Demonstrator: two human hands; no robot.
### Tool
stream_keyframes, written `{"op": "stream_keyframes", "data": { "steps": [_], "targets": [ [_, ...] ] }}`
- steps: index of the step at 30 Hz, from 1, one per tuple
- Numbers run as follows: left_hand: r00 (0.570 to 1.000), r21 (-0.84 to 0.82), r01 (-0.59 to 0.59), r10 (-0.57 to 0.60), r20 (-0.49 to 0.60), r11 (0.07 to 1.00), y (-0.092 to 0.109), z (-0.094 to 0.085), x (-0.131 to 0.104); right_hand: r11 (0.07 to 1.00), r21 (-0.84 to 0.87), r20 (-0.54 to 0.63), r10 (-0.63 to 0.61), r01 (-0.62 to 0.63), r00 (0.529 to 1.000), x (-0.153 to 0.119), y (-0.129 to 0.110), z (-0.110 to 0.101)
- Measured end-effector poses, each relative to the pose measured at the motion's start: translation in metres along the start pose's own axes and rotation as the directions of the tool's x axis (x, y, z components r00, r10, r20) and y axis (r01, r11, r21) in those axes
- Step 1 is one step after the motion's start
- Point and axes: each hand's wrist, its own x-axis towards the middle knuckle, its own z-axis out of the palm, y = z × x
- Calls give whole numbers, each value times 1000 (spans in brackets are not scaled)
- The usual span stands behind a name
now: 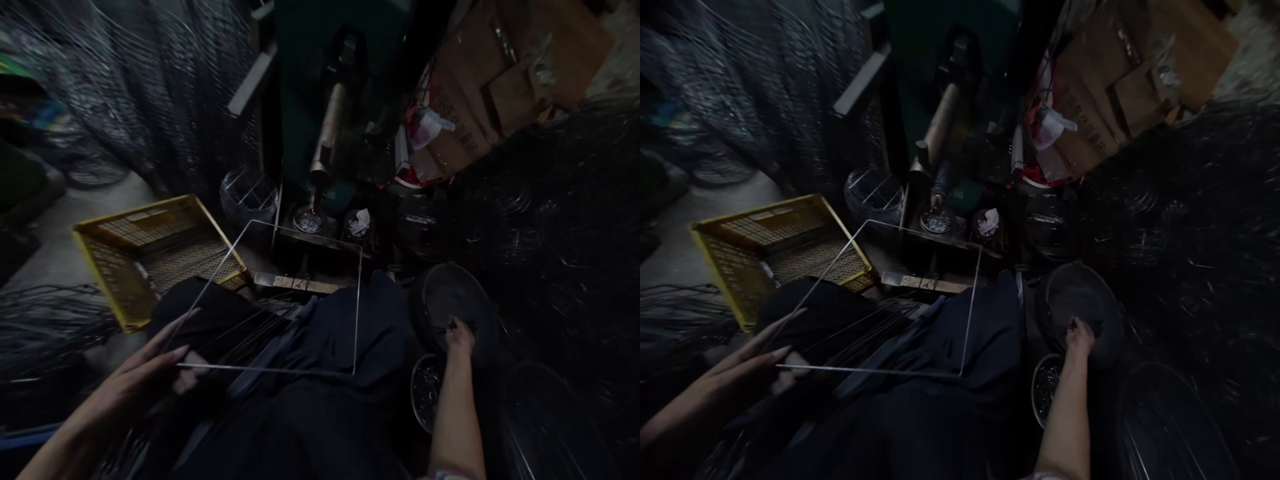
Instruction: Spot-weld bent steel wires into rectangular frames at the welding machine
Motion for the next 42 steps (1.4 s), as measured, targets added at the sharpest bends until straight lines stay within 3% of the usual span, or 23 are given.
{"op": "stream_keyframes", "data": {
  "steps": [3, 6, 9, 11, 13, 14, 17, 19, 20, 22, 24, 28, 39, 42],
  "targets": [
    [993, -83, 39, -48, -107, 996, -10, -10, -1, 994, 93, -33, 57, -53, 998, -25, -20, 3],
    [998, -142, -17, 8, -66, 990, -15, -1, -13, 987, 157, 1, 39, -39, 999, -64, -53, 14],
    [999, -167, -45, 48, 13, 985, -16, 18, -24, 987, 159, 161, -58, 32, 985, -108, -100, 24],
    [998, -170, -22, 30, 48, 985, -15, 26, -28, 991, 106, 327, -117, 87, 938, -133, -132, 28],
    [998, -162, 2, 8, 56, 987, -15, 30, -31, 979, 93, 509, -203, 181, 837, -151, -158, 29],
    [999, -153, 5, 2, 45, 988, -14, 31, -33, 965, 108, 602, -255, 239, 757, -158, -169, 30],
    [1000, -121, -11, 11, 1, 993, -9, 33, -40, 886, 153, 827, -358, 438, 434, -172, -188, 32],
    [1000, -112, -26, 25, -13, 993, -6, 36, -44, 805, 134, 916, -323, 578, 238, -179, -193, 39],
    [999, -109, -35, 34, -9, 993, -4, 37, -46, 765, 116, 945, -282, 634, 167, -182, -194, 43],
    [999, -109, -53, 54, 2, 993, 0, 39, -46, 707, 85, 977, -197, 702, 80, -187, -195, 53],
    [999, -126, -51, 52, 8, 991, 1, 40, -45, 676, 66, 989, -143, 734, 43, -191, -194, 62],
    [1000, -155, -11, 14, 23, 988, -1, 35, -40, 653, 56, 994, -104, 755, 16, -195, -188, 73],
    [996, -163, -2, 18, 92, 987, -16, 26, -33, 666, 29, 996, -84, 746, 36, -201, -176, 84],
    [988, -161, 20, 5, 155, 987, -23, 32, -29, 697, 76, 995, -98, 713, -10, -218, -176, 95]
  ]
}}
